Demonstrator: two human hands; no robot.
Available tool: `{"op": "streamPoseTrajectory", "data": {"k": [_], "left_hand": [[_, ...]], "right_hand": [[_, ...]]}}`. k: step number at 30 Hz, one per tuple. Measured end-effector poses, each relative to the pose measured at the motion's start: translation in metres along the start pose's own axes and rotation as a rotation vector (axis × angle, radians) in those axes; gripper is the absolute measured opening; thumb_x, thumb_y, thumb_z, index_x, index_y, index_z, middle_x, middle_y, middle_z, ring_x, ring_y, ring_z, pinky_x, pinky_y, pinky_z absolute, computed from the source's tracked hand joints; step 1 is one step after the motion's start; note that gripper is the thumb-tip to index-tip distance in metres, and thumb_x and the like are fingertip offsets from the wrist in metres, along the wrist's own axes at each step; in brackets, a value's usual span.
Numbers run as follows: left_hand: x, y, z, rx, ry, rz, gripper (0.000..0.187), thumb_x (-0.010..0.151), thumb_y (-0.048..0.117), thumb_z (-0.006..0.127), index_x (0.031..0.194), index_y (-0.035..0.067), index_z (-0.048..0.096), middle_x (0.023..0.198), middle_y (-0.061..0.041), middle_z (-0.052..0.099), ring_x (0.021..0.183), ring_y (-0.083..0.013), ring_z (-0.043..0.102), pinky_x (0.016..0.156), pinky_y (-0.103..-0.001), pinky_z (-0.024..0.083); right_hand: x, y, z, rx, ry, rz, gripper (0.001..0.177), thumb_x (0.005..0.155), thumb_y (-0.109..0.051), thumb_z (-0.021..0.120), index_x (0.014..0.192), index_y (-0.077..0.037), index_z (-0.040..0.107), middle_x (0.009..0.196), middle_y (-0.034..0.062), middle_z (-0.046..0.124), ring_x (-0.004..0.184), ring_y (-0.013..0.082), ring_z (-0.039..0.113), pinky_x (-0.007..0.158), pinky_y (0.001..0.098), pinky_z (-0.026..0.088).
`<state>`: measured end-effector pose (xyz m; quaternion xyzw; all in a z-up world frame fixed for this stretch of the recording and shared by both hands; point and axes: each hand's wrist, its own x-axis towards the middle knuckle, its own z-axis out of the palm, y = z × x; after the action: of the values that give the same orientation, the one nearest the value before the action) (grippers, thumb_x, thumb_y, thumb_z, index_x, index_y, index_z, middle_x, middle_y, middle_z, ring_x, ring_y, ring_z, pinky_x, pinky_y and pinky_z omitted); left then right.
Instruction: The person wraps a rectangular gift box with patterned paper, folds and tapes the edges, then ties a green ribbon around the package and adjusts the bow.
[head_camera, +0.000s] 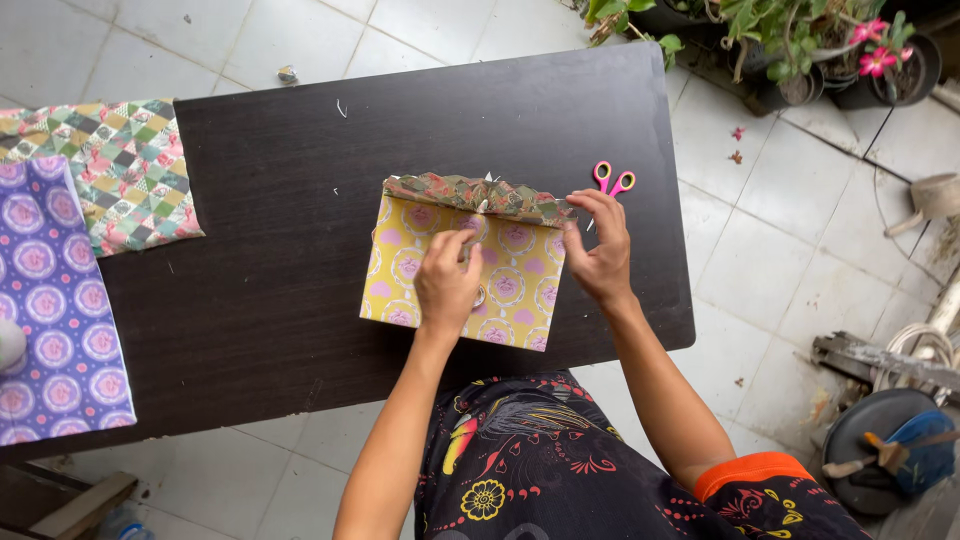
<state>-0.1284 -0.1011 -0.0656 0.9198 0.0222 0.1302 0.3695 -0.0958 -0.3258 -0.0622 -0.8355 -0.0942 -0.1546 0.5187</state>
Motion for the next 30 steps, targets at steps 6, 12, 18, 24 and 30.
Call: {"op": "streamPoseTrajectory", "data": {"k": [6, 12, 18, 24, 30], "left_hand": [[0.016, -0.005, 0.062, 0.084, 0.140, -0.174, 0.027, 0.089, 0.019, 0.074, 0.114, 0.006, 0.073, 0.099, -0.012, 0.073, 0.078, -0.0269, 0.072, 0.070, -0.042, 0.056], [0.015, -0.015, 0.090, 0.064, 0.247, -0.192, 0.024, 0.096, 0.023, 0.072, 0.111, 0.005, 0.071, 0.101, -0.012, 0.074, 0.075, -0.0262, 0.072, 0.069, -0.040, 0.057], [0.012, -0.018, 0.105, 0.114, 0.349, -0.164, 0.018, 0.099, 0.019, 0.069, 0.112, 0.006, 0.072, 0.102, -0.013, 0.073, 0.089, -0.0308, 0.073, 0.077, -0.040, 0.059], [0.011, -0.014, 0.101, 0.102, 0.422, -0.079, 0.018, 0.099, 0.015, 0.070, 0.114, 0.006, 0.069, 0.104, -0.011, 0.074, 0.096, -0.0282, 0.072, 0.084, -0.039, 0.059], [0.011, -0.013, 0.096, 0.143, 0.397, -0.112, 0.019, 0.099, 0.017, 0.071, 0.116, 0.008, 0.070, 0.102, -0.008, 0.075, 0.094, -0.0267, 0.071, 0.081, -0.038, 0.058]], "right_hand": [[0.076, 0.062, 0.003, 0.365, -0.445, 0.241, 0.026, 0.100, -0.003, 0.054, 0.121, -0.003, 0.070, 0.119, 0.0070, 0.074, 0.114, 0.0168, 0.068, 0.103, 0.0317, 0.053], [0.132, 0.078, 0.047, 0.163, -0.992, 0.357, 0.024, 0.097, -0.013, 0.064, 0.118, -0.008, 0.074, 0.103, -0.0016, 0.077, 0.095, 0.0067, 0.066, 0.088, 0.0264, 0.054], [0.136, 0.107, 0.077, 0.233, -1.272, 0.283, 0.021, 0.092, -0.014, 0.076, 0.111, -0.005, 0.077, 0.090, -0.0034, 0.074, 0.082, 0.0041, 0.058, 0.076, 0.0276, 0.053], [0.134, 0.128, 0.100, 0.317, -1.285, 0.290, 0.025, 0.092, -0.003, 0.068, 0.116, -0.007, 0.074, 0.100, -0.0064, 0.071, 0.089, 0.0027, 0.058, 0.081, 0.0269, 0.051], [0.140, 0.109, 0.102, 0.194, -1.315, 0.270, 0.044, 0.087, 0.009, 0.057, 0.121, -0.011, 0.075, 0.101, -0.0007, 0.074, 0.083, 0.0101, 0.060, 0.081, 0.0284, 0.052]]}}
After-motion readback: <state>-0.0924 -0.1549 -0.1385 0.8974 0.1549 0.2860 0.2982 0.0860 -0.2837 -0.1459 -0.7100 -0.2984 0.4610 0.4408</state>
